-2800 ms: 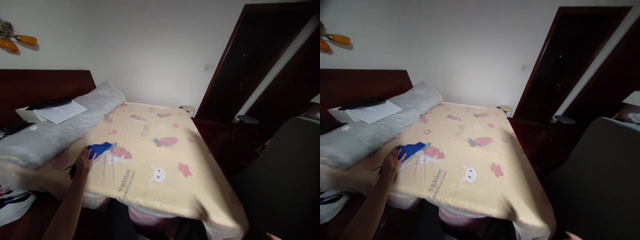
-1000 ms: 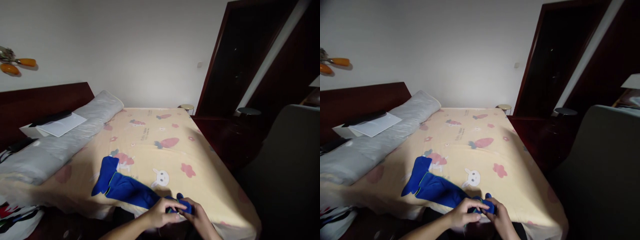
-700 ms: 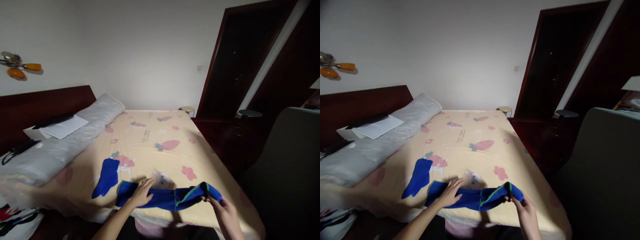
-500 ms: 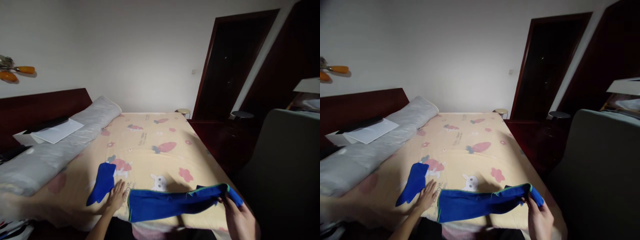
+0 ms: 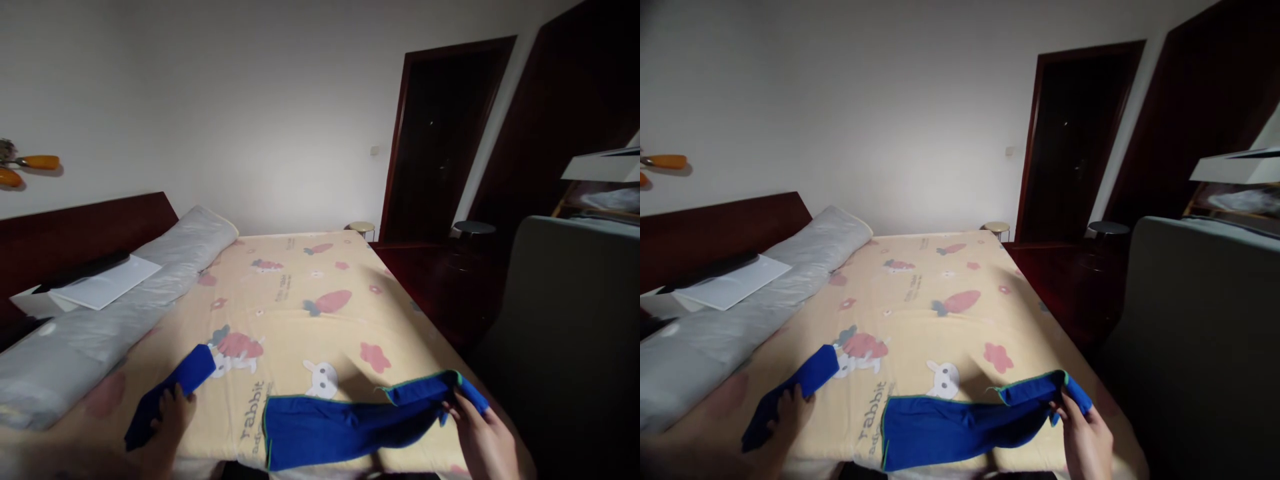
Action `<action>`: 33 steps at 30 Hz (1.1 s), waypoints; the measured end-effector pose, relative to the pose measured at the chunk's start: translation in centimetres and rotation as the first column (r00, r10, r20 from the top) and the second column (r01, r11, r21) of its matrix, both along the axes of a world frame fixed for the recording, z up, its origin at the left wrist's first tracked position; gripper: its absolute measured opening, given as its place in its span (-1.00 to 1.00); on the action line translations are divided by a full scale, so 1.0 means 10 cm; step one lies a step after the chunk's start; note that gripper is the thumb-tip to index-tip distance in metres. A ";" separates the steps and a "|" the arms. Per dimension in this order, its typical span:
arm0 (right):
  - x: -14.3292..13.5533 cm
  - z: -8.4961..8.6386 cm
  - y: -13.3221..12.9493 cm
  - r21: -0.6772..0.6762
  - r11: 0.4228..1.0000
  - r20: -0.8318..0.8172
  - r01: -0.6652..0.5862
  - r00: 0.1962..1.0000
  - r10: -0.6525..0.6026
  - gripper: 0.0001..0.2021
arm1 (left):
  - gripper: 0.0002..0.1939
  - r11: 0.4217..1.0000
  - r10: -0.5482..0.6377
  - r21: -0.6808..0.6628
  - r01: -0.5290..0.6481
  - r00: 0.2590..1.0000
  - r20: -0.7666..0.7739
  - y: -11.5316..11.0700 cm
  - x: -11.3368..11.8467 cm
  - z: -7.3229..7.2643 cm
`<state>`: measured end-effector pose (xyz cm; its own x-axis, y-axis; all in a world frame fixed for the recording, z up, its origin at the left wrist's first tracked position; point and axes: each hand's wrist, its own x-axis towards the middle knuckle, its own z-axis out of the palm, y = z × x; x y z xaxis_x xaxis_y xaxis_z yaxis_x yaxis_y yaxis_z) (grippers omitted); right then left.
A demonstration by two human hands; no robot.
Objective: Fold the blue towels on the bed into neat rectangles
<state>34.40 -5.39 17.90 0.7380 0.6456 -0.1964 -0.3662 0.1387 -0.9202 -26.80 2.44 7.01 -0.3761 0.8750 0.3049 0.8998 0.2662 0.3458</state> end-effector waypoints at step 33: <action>1.02 -0.42 -0.05 -0.564 0.807 0.665 0.176 0.676 0.317 -0.64 | -0.58 0.877 -0.477 0.151 0.456 0.788 0.388 0.30 1.39 0.43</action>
